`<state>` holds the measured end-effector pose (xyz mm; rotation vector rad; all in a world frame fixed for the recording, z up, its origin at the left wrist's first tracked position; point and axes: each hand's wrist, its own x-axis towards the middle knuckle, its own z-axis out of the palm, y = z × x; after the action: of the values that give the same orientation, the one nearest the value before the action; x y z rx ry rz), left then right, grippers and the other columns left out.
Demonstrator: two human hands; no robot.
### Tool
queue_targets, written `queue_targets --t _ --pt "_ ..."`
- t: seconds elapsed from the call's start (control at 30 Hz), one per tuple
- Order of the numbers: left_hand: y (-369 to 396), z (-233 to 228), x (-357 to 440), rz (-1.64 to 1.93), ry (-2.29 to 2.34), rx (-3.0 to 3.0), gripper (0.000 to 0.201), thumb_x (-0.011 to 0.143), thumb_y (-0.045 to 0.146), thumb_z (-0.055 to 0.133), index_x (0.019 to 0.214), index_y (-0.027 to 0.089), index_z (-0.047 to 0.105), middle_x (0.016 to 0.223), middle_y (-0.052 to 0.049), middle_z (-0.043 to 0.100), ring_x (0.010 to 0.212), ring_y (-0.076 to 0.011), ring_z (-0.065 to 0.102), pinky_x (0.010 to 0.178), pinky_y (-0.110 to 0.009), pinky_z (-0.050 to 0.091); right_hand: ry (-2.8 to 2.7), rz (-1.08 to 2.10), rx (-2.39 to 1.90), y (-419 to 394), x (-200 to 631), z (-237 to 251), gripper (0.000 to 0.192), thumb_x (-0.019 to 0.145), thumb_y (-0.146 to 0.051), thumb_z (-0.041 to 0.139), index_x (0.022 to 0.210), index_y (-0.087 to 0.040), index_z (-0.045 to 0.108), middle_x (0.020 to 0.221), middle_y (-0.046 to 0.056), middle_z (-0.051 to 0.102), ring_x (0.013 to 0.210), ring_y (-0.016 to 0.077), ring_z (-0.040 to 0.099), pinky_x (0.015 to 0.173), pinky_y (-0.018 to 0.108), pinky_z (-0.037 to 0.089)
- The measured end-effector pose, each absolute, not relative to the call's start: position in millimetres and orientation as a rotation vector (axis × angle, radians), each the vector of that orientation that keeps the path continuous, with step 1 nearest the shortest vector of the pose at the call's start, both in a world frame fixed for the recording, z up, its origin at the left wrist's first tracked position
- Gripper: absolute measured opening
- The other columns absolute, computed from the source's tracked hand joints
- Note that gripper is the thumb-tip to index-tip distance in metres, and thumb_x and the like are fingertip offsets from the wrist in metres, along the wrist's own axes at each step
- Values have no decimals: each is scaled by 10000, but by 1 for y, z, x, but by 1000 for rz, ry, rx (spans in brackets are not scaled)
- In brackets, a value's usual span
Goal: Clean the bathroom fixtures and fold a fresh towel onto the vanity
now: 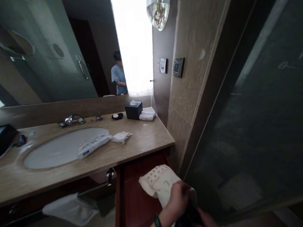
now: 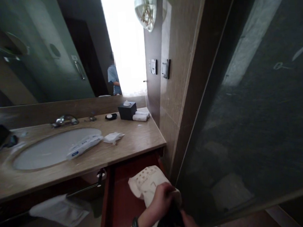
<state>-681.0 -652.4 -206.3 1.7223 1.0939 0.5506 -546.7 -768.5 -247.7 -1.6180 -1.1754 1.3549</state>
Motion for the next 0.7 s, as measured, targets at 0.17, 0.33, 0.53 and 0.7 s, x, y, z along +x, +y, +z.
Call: queue_targets --t 0.17,0.33,0.53,0.7 --pt "-651 -217 -716 532 1183 1883 272 760 50 542 956 126 714 981 -108 701 930 -223 624 858 -314 452 -1250 1410 -1489 -728 -542 -244 562 726 -480 605 1147 -111 656 1110 169 744 1098 369 665 953 432 499" --pt "-630 -229 -747 552 1479 1671 187 946 246 446 950 130 593 991 -143 693 929 -242 638 836 -321 470 -1265 1441 -1536 -690 -533 -253 431 706 -426 586 1018 -139 663 953 102 739 918 288 663 807 374 514" --pt "-628 -201 -725 448 1476 1891 105 846 226 553 921 168 599 962 -118 707 919 -266 624 824 -353 423 -1499 1642 -1364 -627 -560 -244 349 634 -272 595 951 -158 687 776 22 700 718 202 605 689 318 469" --pt "-645 -224 -768 542 1629 1784 133 820 138 524 936 170 579 943 -123 700 871 -239 622 787 -331 446 -1187 1788 -1275 -605 -580 -256 507 669 -367 641 1118 -133 666 991 85 758 928 274 682 877 399 512"
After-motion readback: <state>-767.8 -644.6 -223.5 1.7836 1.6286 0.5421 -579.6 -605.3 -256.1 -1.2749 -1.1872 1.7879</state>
